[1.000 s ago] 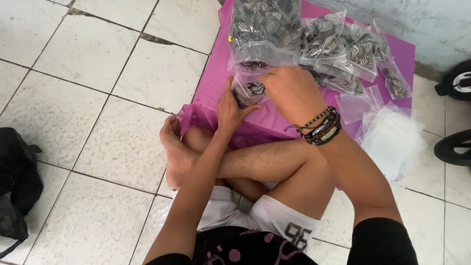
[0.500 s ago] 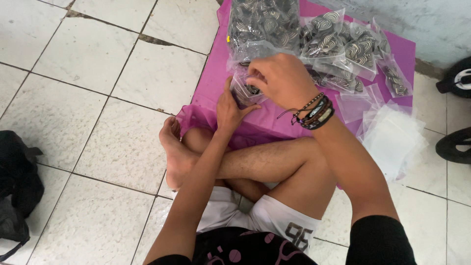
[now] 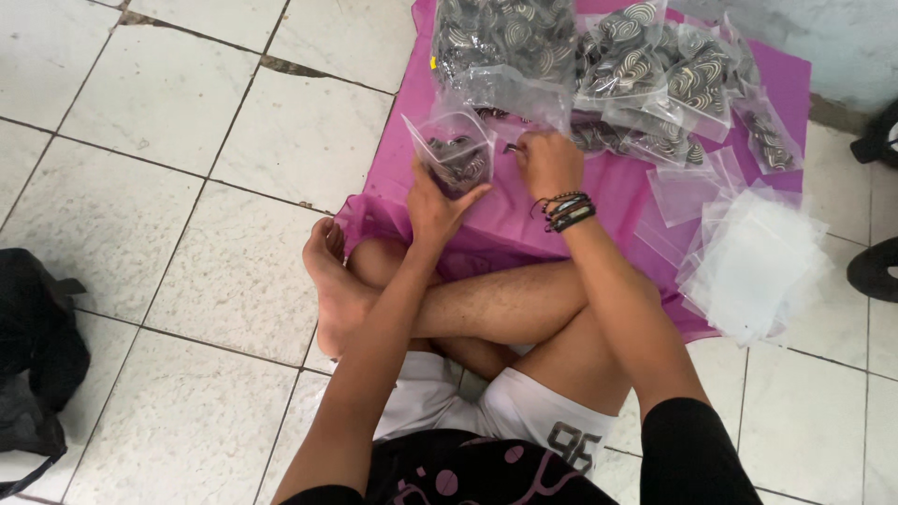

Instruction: The person picks up metal hardware pieces by hand from a large plastic bag and sorts them into smaller plastic bags.

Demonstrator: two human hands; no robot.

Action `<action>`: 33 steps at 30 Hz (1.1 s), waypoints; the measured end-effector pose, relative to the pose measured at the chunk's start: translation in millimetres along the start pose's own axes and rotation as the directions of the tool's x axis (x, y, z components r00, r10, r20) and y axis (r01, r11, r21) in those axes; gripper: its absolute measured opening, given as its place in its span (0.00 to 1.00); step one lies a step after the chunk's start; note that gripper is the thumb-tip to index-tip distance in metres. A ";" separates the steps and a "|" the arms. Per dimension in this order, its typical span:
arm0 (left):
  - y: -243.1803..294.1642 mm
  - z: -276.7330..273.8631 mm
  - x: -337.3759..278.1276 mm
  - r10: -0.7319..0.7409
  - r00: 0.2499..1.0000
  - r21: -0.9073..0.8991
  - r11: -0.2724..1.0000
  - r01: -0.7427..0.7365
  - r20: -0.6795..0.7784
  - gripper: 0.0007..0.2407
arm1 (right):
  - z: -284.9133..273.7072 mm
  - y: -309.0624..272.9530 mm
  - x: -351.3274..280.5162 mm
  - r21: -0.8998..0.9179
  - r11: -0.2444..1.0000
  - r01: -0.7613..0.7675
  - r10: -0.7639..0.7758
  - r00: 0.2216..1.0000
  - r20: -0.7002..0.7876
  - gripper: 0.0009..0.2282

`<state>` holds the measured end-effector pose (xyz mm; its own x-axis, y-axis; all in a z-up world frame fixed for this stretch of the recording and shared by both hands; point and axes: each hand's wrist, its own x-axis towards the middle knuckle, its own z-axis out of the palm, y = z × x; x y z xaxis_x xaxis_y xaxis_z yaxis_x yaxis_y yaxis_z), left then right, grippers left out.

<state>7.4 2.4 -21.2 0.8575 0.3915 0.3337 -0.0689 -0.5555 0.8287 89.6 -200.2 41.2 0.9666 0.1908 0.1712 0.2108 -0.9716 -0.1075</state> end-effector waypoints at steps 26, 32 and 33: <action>29.1 -21.8 -0.9 0.087 0.994 -0.073 0.994 -0.083 0.063 0.54 | -213.6 -83.4 -65.0 0.479 0.730 0.487 -0.177 0.812 -0.557 0.04; 23.2 -13.6 -1.0 0.107 0.994 -0.082 0.991 -0.104 0.033 0.56 | -197.0 -89.8 -58.4 0.393 0.760 0.518 -0.236 0.783 -0.575 0.04; 20.3 -11.3 -3.9 0.095 0.995 -0.084 0.992 -0.093 0.023 0.56 | -186.3 -81.2 -55.9 0.404 0.785 0.470 -0.130 0.762 -0.634 0.03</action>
<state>-3.1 -2.1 -0.6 0.8585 0.3199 0.4008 -0.1910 -0.5258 0.8289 -8.7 -158.1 222.7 0.6169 0.1833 0.7654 0.6788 -0.6161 -0.3995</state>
